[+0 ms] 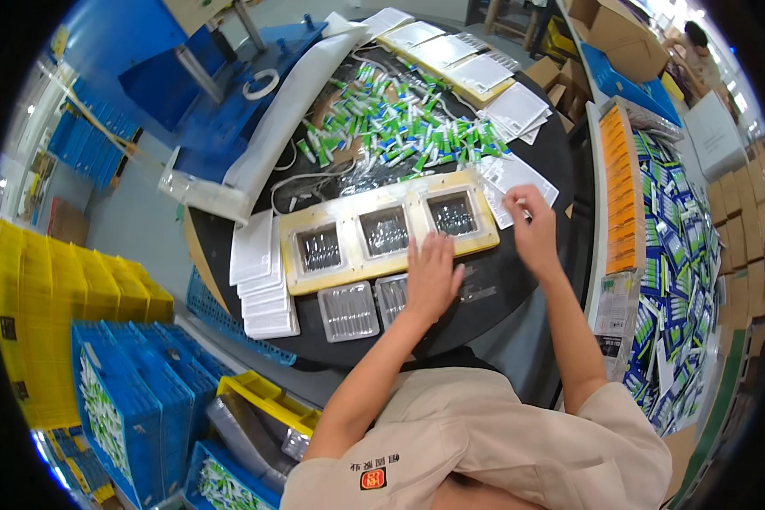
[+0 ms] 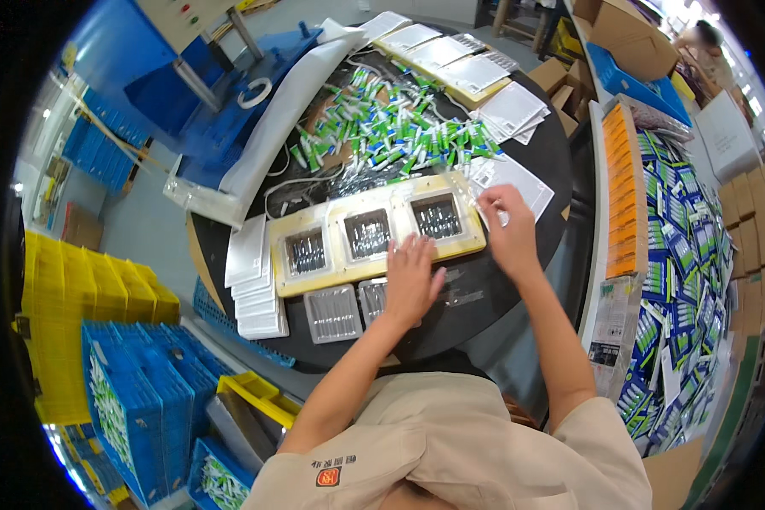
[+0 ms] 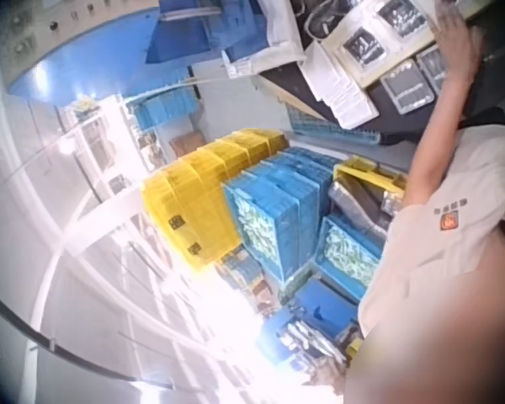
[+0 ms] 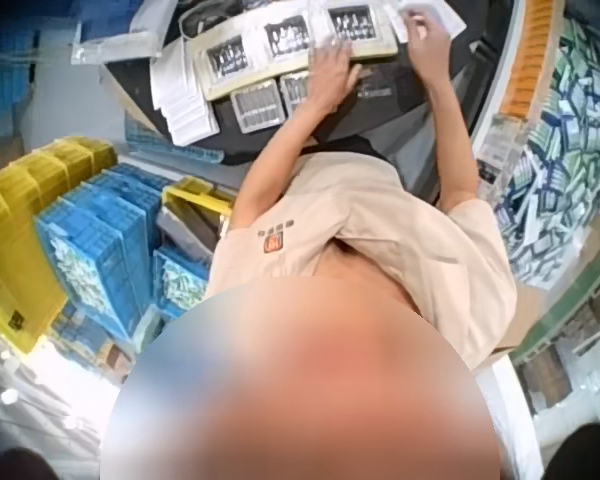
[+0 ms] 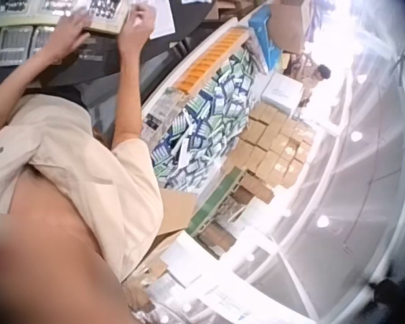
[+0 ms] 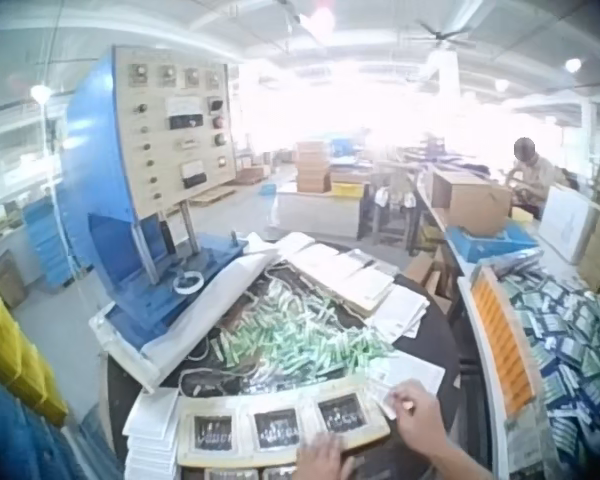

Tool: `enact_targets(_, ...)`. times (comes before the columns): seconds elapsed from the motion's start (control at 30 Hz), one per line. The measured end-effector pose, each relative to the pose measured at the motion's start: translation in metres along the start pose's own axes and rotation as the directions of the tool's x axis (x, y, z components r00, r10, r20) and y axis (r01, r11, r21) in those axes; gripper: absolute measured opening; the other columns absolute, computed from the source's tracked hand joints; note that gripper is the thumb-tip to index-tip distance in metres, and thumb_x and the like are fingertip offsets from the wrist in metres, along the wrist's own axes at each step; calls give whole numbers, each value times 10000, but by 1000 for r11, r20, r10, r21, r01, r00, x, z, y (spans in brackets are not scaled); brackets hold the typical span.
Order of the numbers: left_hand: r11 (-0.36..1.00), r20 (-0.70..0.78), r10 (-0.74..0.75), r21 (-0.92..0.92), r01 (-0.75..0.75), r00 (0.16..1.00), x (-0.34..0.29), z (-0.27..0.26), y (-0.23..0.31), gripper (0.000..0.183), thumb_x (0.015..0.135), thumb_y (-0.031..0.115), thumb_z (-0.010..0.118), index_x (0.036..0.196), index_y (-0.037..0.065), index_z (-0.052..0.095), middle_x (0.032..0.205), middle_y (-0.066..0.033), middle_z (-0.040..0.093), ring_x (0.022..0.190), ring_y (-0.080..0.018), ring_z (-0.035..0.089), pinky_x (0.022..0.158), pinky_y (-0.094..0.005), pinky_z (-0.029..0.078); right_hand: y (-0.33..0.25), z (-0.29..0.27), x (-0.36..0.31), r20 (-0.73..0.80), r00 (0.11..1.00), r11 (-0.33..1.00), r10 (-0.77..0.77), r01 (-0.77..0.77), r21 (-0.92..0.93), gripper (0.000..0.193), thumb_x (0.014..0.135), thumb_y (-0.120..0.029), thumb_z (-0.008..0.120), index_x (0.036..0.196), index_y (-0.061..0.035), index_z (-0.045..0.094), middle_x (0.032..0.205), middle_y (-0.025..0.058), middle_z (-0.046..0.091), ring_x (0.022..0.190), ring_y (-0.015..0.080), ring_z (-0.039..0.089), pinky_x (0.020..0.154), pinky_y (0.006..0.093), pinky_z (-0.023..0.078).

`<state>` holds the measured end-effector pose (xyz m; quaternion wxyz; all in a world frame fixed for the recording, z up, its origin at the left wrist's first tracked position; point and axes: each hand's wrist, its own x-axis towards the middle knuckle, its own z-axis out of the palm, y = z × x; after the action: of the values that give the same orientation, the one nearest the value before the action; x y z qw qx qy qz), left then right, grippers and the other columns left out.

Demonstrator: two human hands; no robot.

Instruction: The person places green cylindrical components into a yellow tray with multiple slots, then covers the tray with white paper sheets. The person repeats this process several times, handling the components and trays by hand.

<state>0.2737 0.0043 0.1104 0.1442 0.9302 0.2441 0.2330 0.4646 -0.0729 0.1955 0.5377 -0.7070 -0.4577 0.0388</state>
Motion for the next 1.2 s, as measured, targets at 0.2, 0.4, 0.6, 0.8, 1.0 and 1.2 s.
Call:
enact_targets(0.2, 911, -292, -407, -68, 406, 865, -86, -98, -75, 261, 939, 145, 644, 1167, 18, 655, 1209, -151, 667, 1173, -357, 590, 1073, -485, 400, -42, 76, -119, 370, 737, 745, -566, 650, -154, 185, 796, -52, 666, 972, 3, 675, 1108, 154, 709, 959, 296, 702, 812, 391, 569)
enact_targets(0.4, 883, -179, -468, -110, 456, 865, -150, -120, -74, 141, 954, 87, 625, 1068, 22, 676, 1023, -158, 689, 999, -372, 629, 1004, -464, 462, -16, 112, -159, 622, 682, 811, -385, 572, -125, 163, 843, -100, 652, 973, -2, 661, 1135, 114, 680, 1018, 263, 655, 817, 349, 535)
enact_targets(0.6, 948, -188, -307, -148, 282, 933, -107, -118, -92, 171, 912, 72, 681, 1078, 30, 680, 1036, -138, 704, 988, -345, 660, 983, -456, 488, -19, 95, -107, 737, 658, 982, -155, 23, 187, 180, 936, -154, 709, 1070, -35, 702, 1169, 108, 705, 978, 269, 675, 788, 354, 562)
enact_targets(0.8, 851, -275, -453, -418, 318, 848, 48, -99, -232, 156, 931, 101, 675, 1056, 10, 687, 916, -148, 673, 778, -283, 674, 728, -364, 535, 6, 179, 60, 311, 949, 994, -57, 24, 108, 153, 929, -119, 691, 1027, -5, 720, 847, 137, 709, 732, 245, 674, 636, 332, 519)
enact_targets(1.0, 821, 95, -563, -43, 569, 821, 184, -48, -334, 302, 816, 344, 797, 882, 59, 722, 919, -139, 703, 868, -364, 691, 751, -477, 548, 24, 335, 182, 401, 916, 940, 15, 123, -317, 209, 813, -180, 771, 939, -17, 740, 899, 190, 720, 832, 364, 703, 764, 438, 553)
enact_targets(1.2, 705, 297, -681, 19, 709, 669, 197, -51, -355, 360, 723, 393, 855, 882, 81, 771, 961, -154, 748, 901, -350, 732, 746, -477, 584, 39, 377, 152, 338, 925, 803, 175, 65, -593, 220, 771, -232, 817, 797, -49, 698, 906, 172, 702, 871, 391, 692, 793, 480, 555)
